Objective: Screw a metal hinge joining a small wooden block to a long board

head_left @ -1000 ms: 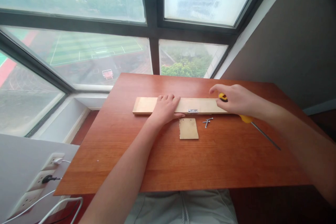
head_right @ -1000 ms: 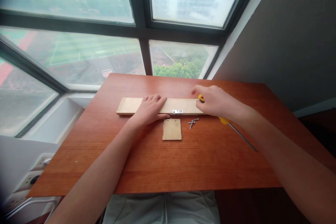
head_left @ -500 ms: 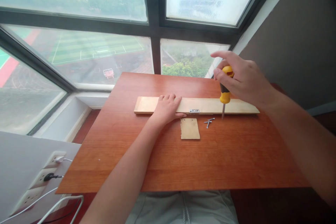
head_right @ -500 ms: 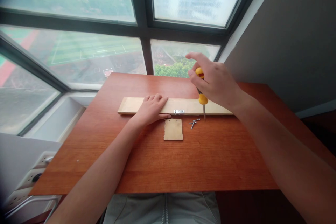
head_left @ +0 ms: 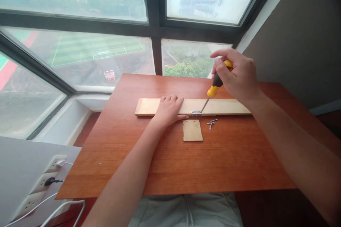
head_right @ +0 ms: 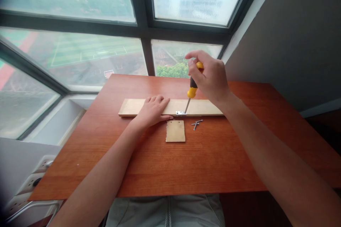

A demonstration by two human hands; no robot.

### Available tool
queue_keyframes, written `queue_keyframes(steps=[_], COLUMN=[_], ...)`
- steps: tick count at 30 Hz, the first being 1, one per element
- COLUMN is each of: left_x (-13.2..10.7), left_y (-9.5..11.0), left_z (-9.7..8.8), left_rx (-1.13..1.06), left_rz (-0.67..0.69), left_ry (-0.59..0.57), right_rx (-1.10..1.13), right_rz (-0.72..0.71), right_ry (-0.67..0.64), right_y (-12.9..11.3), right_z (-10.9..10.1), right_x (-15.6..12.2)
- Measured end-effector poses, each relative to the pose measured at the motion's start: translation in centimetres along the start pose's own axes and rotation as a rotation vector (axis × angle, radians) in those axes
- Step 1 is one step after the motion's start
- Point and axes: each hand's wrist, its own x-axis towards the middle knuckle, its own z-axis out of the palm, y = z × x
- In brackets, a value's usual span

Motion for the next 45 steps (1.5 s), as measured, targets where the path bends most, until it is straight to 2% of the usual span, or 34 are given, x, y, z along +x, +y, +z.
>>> queue_keyframes(steps=[6,15,35,39,45], left_x=[0.0,0.1,0.1,0.1,0.1], left_y=[0.0,-0.1,-0.1,-0.1,-0.1], left_z=[0.1,0.1,0.3,0.3,0.2], left_rx=[0.022,0.002,0.008,0.013,0.012], left_rz=[0.013,-0.005,0.001,0.008,0.008], left_ry=[0.005,-0.006,0.006,0.011,0.002], right_rx=[0.045,0.078,0.033,0.008,-0.084], right_rz=[0.038,-0.035,-0.031,-0.072,-0.042], right_ry=[0.014,0.073,-0.019,-0.012,0.003], right_y=[0.0,-0.3,-0.9,-1.3,-1.4], right_z=[0.8,1.8,1.4,1.4,1.5], right_x=[-0.1,-0.3,-0.4,-0.4,-0.1])
